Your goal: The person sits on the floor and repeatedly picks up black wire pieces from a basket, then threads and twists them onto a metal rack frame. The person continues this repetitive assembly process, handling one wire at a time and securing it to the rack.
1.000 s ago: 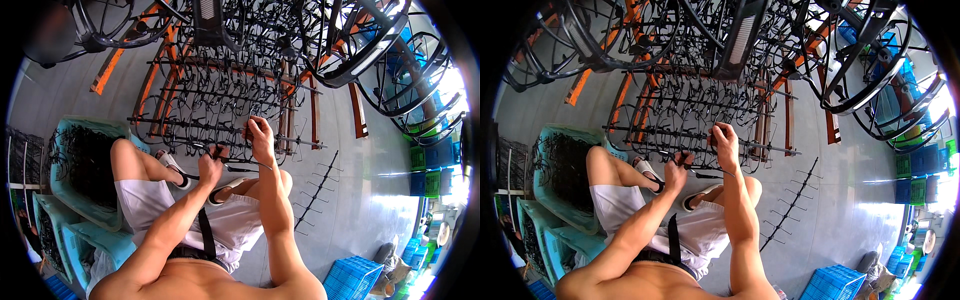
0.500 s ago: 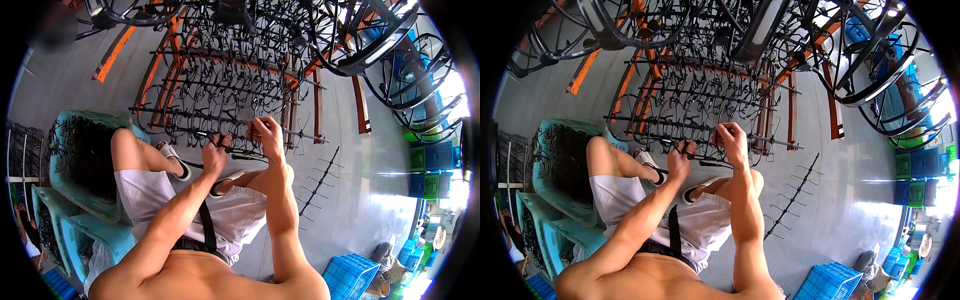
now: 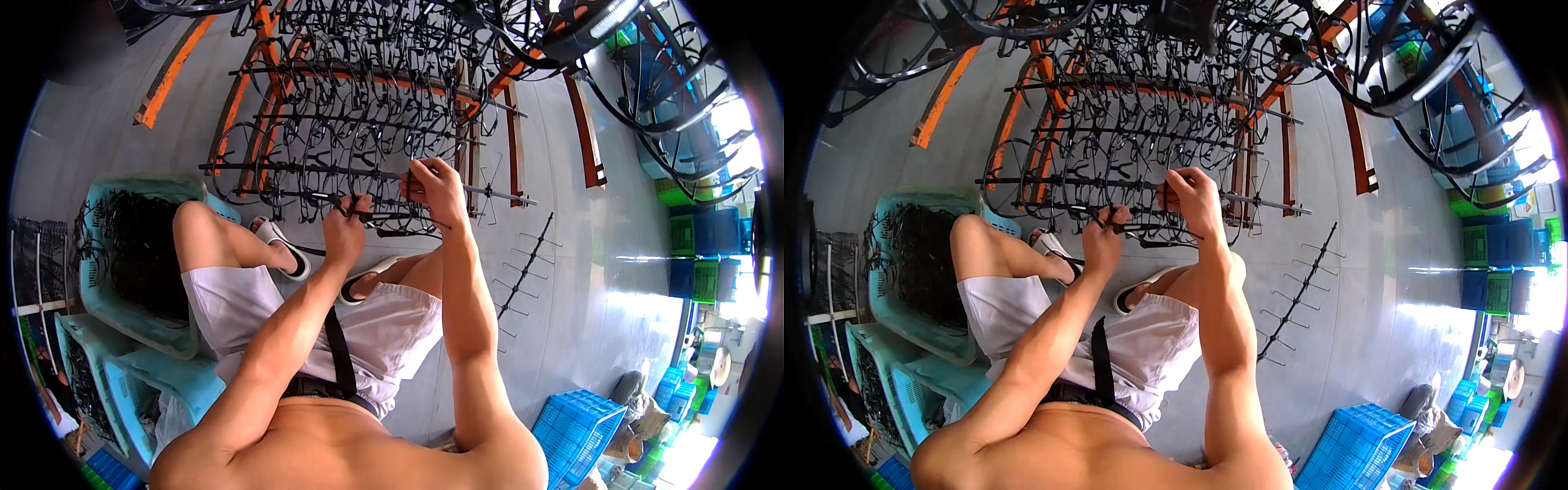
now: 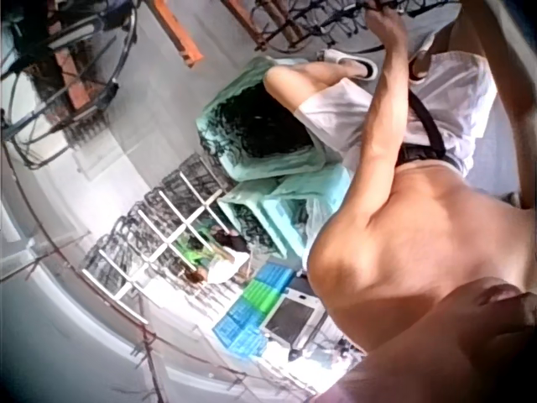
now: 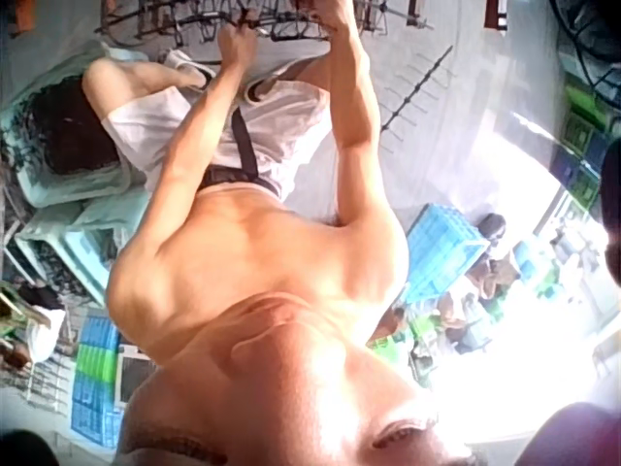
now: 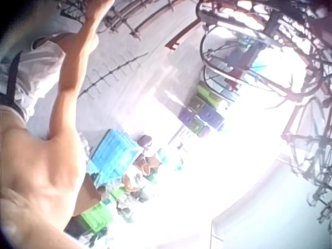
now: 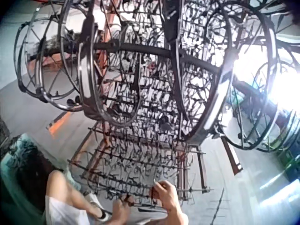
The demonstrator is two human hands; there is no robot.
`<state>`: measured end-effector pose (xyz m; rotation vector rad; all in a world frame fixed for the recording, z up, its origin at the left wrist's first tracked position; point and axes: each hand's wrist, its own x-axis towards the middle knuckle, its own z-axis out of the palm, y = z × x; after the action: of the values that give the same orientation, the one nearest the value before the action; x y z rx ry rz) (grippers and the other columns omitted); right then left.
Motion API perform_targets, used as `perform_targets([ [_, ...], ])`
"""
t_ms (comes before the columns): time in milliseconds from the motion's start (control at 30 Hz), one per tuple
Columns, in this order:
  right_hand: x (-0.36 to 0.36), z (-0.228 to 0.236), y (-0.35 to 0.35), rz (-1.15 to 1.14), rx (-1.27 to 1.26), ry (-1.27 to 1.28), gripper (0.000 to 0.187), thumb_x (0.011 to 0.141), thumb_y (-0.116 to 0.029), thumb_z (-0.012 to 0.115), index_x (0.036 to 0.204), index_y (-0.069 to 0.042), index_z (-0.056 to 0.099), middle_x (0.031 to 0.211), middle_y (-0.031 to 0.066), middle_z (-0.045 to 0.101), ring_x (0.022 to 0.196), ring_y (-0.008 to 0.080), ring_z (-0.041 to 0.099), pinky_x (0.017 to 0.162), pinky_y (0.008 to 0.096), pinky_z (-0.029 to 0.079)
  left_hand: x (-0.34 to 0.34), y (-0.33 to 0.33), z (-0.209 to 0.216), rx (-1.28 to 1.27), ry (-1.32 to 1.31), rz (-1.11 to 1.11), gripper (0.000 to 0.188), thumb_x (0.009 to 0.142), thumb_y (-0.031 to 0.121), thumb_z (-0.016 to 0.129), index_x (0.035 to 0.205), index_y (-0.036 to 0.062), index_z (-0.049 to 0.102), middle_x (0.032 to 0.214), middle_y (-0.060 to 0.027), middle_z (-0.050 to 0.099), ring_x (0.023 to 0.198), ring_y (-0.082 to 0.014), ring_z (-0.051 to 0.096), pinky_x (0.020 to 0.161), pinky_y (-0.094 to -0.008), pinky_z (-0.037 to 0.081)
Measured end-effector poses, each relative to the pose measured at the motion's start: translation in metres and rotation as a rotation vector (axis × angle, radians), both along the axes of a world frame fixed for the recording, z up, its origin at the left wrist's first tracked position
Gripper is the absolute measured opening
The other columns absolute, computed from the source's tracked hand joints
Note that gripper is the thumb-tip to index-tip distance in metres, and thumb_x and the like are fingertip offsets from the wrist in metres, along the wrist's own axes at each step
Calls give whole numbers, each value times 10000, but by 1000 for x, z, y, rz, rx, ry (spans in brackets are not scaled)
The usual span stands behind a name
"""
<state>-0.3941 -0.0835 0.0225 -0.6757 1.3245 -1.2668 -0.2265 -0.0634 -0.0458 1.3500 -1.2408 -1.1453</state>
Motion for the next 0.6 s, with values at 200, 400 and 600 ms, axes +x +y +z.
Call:
perform_targets([
  [200,-1,-2,-1,23,37,19,217,908,-146,578,945,66,549,811,118,642,691,167,642,639,290,560,2,-6,7,62,-99,-12,287,884,308,597,889,27,652,685,-82,630,615,-176,549,594,-301,436],
  [400,2,-7,-1,7,36,-54,216,908,-143,578,962,65,556,816,126,648,694,176,650,628,293,560,1,-9,4,69,-62,8,279,864,309,619,876,33,657,653,-85,613,593,-184,541,576,-306,429],
  [600,-3,-8,-5,25,0,26,239,907,-158,577,990,64,543,819,132,647,698,180,648,628,291,550,2,-12,-11,73,-6,-40,275,868,298,624,855,25,654,665,-58,625,592,-172,556,571,-304,429],
])
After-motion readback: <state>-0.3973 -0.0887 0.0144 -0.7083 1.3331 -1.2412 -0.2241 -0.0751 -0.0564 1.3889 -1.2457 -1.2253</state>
